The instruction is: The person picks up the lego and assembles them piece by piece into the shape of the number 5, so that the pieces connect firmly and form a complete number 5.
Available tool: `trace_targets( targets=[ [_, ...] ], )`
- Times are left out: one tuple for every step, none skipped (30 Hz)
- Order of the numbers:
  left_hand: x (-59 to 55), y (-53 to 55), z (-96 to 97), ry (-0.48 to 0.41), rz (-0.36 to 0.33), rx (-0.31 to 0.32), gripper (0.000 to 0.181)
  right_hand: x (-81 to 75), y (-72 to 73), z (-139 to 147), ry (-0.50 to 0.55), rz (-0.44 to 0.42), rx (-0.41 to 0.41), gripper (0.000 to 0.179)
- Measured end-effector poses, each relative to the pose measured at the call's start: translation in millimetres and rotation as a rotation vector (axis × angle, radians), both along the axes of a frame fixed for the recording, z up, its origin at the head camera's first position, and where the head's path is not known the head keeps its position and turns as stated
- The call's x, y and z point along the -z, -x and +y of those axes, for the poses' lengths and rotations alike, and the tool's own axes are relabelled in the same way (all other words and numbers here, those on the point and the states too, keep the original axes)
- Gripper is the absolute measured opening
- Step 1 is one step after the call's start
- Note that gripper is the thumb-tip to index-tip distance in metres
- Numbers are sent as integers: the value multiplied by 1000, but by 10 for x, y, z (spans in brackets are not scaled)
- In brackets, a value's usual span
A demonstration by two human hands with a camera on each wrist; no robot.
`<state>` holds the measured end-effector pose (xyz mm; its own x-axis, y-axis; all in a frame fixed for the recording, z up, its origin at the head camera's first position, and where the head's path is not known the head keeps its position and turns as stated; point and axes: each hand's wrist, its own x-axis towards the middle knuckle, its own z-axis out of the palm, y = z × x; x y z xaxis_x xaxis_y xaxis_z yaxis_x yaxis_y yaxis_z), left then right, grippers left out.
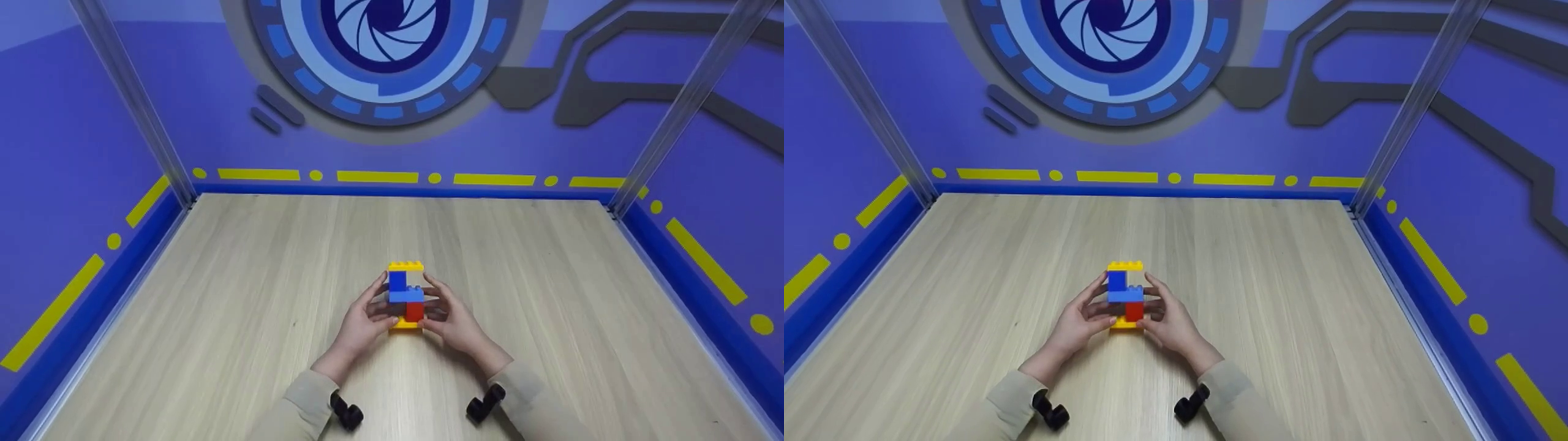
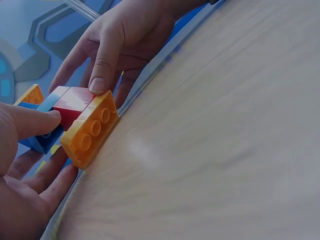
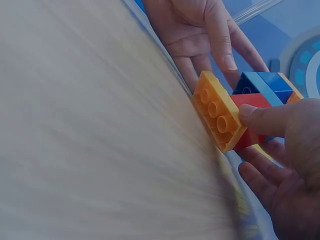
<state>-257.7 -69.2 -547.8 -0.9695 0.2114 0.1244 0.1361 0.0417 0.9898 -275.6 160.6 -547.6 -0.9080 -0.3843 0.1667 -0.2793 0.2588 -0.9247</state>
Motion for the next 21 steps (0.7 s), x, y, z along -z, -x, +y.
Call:
trace_targets(
  targets=[
    [0, -1, 0, 9, -4, 1, 90, 1, 1, 2, -2, -7, -5, 92],
    [-1, -3, 1, 15, -8, 1, 90, 0, 2, 3, -1, -11, -11, 90],
    [-2, -5, 1, 23, -10, 1, 91, -1, 2, 4, -5, -17, -15, 88],
    [-3, -6, 1, 31, -16, -1, 91, -2, 1, 5, -12, -21, -17, 86],
    [-5, -8, 2, 38, -21, -2, 92, 0, 2, 7, -16, -26, -18, 84],
    [-7, -8, 1, 41, -28, -4, 92, 6, 4, 9, -21, -23, -22, 81],
    [-4, -6, 0, 42, -27, -2, 93, 9, 5, 11, -26, -26, -22, 80],
    [-2, -5, -1, 41, -27, 1, 93, 12, 7, 13, -30, -27, -24, 78],
    [-3, -3, -1, 38, -29, 2, 93, 15, 8, 15, -38, -30, -21, 78],
    [-2, -2, -1, 35, -34, 4, 94, 20, 9, 16, -40, -28, -20, 77],
    [-2, 0, -2, 29, -34, 8, 94, 24, 12, 16, -39, -30, -20, 77],
    [-3, 2, -3, 22, -35, 12, 94, 28, 14, 15, -39, -32, -20, 77],
    [-2, 5, -5, 18, -35, 15, 94, 31, 18, 17, -38, -35, -21, 77],
    [-4, 5, -5, 13, -41, 16, 94, 34, 21, 18, -37, -33, -23, 76],
    [-5, 7, -7, 10, -45, 15, 94, 37, 23, 18, -37, -31, -25, 76],
    [-5, 6, -9, 8, -44, 16, 94, 41, 24, 19, -37, -30, -28, 76],
    [-2, 7, -11, 7, -38, 17, 93, 41, 26, 20, -38, -34, -29, 75],
    [-1, 6, -12, 5, -40, 15, 93, 43, 26, 22, -38, -34, -31, 75],
    [2, 3, -13, 5, -37, 14, 93, 46, 27, 24, -41, -32, -32, 75],
    [5, 2, -13, -2, -35, 14, 93, 48, 27, 23, -40, -34, -32, 75],
    [9, 3, -13, -11, -29, 16, 92, 53, 28, 25, -33, -33, -37, 75]
  ],
)
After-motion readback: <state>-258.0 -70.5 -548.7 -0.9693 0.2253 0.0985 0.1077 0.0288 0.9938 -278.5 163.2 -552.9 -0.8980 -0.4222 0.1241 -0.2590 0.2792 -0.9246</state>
